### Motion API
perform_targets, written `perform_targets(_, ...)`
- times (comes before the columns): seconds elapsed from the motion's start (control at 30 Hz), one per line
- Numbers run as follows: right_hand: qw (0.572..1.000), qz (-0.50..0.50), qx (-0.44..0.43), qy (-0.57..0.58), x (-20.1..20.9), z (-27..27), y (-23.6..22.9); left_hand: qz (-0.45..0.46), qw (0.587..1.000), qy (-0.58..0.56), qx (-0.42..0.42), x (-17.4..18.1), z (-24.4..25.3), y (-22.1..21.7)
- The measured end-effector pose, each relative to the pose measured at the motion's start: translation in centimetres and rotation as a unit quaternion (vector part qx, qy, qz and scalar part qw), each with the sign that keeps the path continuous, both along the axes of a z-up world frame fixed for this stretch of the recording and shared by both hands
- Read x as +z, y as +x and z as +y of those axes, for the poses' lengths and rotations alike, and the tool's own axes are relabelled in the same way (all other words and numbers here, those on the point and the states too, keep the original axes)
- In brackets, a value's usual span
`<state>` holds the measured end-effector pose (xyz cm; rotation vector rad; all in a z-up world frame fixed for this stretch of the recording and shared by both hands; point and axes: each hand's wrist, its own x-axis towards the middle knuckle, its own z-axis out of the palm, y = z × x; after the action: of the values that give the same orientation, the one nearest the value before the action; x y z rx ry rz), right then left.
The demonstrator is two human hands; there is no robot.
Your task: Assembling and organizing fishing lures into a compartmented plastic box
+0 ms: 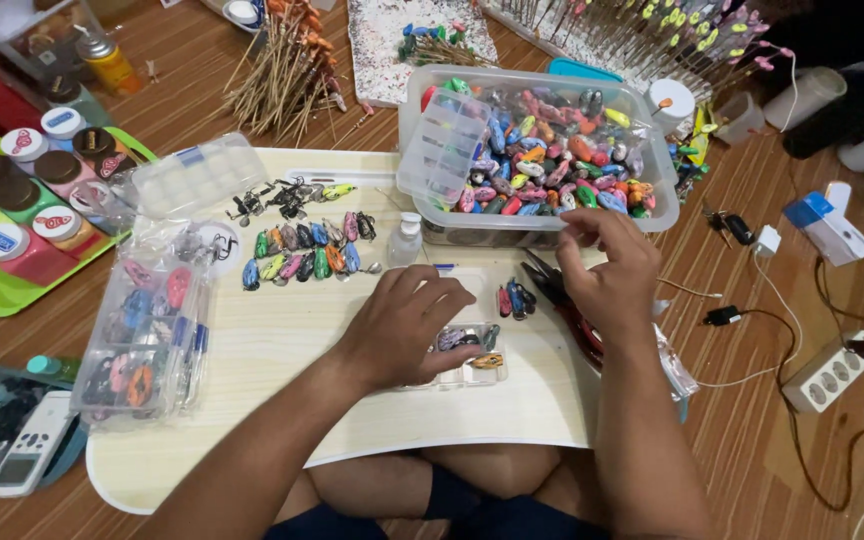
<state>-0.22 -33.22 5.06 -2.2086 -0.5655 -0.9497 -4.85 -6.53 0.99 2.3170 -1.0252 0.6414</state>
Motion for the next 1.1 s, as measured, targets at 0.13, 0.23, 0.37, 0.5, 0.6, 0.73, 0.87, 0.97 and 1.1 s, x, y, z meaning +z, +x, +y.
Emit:
perform_targets(0.13,0.999,-0.007,-0.033,0.004,-0.3,-1.2,0.4,-0.082,0.994,-0.036,0.059,-1.3,-0.1,1.2)
perform_targets(0.23,0.998,-0.015,-0.058,0.022,-0.4,-1.8,0.5,-0.132,0.983,-0.064,0.107,-1.3,0.6,2.0)
perform_targets(0.37,0.995,-0.042,-0.091,0.022,-0.6,-2.7,1.1,-0.138,0.975,-0.123,0.125,-0.3,2.4,2.8)
perform_targets(0.5,0.991,-0.056,-0.115,0.025,-1.0,-3.3,1.3,-0.167,0.958,-0.155,0.172,0.4,3.5,3.5)
perform_targets(0.6,0.989,-0.066,-0.128,0.015,-0.8,-3.0,1.4,-0.168,0.954,-0.177,0.173,0.3,3.6,3.9)
perform_targets(0.73,0.987,-0.088,-0.133,-0.026,-1.1,-3.6,2.7,-0.163,0.954,-0.185,0.169,0.3,3.9,4.0)
perform_targets(0.87,0.985,-0.050,-0.135,-0.095,0.3,-2.8,4.2,-0.157,0.950,-0.201,0.181,0.0,4.2,4.4)
perform_targets(0.97,0.977,0.032,-0.163,-0.133,0.7,-2.2,5.7,-0.144,0.949,-0.209,0.186,-0.2,4.4,4.4)
perform_targets(1.1,0.949,0.149,-0.207,-0.186,-1.4,-3.3,9.2,-0.144,0.946,-0.230,0.177,0.4,4.8,4.3)
